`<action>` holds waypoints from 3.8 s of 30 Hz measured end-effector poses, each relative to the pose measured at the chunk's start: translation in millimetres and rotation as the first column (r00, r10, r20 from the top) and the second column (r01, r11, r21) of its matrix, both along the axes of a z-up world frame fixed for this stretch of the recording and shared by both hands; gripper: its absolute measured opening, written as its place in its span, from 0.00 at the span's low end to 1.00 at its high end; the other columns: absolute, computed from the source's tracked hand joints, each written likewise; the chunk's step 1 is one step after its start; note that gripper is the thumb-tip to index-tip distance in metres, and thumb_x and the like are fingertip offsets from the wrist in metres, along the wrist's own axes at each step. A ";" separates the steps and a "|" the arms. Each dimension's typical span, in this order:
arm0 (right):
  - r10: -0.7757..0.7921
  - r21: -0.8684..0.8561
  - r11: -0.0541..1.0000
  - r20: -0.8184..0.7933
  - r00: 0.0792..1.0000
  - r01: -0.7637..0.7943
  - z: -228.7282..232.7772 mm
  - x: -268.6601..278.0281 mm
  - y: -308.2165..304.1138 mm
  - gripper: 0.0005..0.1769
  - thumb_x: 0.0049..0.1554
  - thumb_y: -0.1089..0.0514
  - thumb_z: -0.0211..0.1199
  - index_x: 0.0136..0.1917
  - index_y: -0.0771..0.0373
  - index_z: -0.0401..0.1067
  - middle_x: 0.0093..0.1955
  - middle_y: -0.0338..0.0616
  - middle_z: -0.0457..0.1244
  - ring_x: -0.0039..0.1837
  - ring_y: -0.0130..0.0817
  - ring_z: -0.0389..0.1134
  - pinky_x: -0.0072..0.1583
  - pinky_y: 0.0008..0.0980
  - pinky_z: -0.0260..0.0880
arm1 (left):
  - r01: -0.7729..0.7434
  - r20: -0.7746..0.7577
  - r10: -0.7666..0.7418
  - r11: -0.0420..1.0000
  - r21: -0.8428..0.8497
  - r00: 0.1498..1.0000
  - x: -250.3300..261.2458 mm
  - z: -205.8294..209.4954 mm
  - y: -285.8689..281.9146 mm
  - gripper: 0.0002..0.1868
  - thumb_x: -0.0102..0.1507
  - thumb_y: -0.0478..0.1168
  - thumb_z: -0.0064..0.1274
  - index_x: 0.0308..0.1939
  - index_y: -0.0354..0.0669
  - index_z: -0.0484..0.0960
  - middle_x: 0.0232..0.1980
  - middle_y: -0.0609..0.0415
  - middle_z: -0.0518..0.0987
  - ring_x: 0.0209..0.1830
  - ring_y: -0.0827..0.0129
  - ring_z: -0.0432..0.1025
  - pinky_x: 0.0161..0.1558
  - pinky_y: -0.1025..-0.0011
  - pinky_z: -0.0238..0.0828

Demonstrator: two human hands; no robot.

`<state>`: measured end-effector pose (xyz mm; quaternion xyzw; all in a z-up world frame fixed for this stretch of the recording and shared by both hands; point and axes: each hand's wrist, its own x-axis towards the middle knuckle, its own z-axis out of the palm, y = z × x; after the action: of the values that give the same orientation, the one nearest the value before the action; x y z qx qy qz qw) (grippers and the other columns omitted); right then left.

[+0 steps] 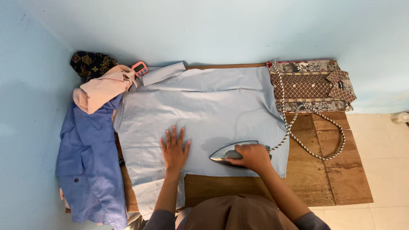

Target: The person irons a light blue shirt on a wooden table using a handheld iron. They smooth the fabric with their hands, move the iron across the front and sleeves, and fold the shirt into a neat stack at the end.

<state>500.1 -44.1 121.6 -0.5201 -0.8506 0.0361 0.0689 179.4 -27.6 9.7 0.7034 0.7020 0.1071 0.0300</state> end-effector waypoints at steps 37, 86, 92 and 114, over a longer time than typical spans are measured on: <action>-0.203 0.118 0.973 0.032 0.979 0.198 -4.2 77.1 35.9 0.35 0.44 0.18 0.61 0.29 0.52 0.73 0.22 0.39 0.63 0.23 0.36 0.66 0.26 0.37 0.63 | -0.022 0.015 0.022 0.999 -0.036 1.000 0.8 5.2 -1.0 0.34 0.70 0.63 0.35 0.79 0.65 0.54 0.84 0.56 0.46 0.83 0.54 0.38 0.77 0.42 0.27; -0.362 0.199 0.917 0.046 0.931 0.347 0.3 71.0 37.3 0.39 0.48 0.17 0.58 0.31 0.55 0.74 0.23 0.41 0.64 0.25 0.37 0.66 0.28 0.38 0.64 | -0.043 -0.017 0.042 0.997 -0.060 0.999 -4.0 4.9 -4.0 0.35 0.69 0.66 0.30 0.80 0.66 0.52 0.84 0.56 0.45 0.84 0.56 0.37 0.76 0.40 0.24; -0.450 0.214 0.876 0.041 0.892 0.432 5.6 64.1 53.7 0.39 0.50 0.18 0.59 0.33 0.56 0.75 0.23 0.43 0.63 0.27 0.39 0.67 0.30 0.38 0.64 | -0.043 0.009 0.042 0.999 0.012 0.999 -2.4 4.6 -6.6 0.35 0.70 0.65 0.33 0.79 0.65 0.55 0.84 0.56 0.48 0.84 0.56 0.40 0.77 0.39 0.26; -0.291 0.222 0.938 0.090 0.953 0.266 10.6 85.1 84.4 0.37 0.45 0.17 0.61 0.35 0.53 0.77 0.28 0.43 0.66 0.31 0.42 0.70 0.34 0.41 0.69 | -0.041 0.035 0.043 0.998 -0.057 0.998 -4.6 12.0 -3.6 0.35 0.69 0.64 0.34 0.79 0.65 0.54 0.84 0.56 0.47 0.83 0.56 0.39 0.76 0.40 0.25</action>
<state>585.2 40.3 132.3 -0.6265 -0.7700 -0.0946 0.0754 174.8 -31.3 21.7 0.6852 0.7188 0.1007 0.0602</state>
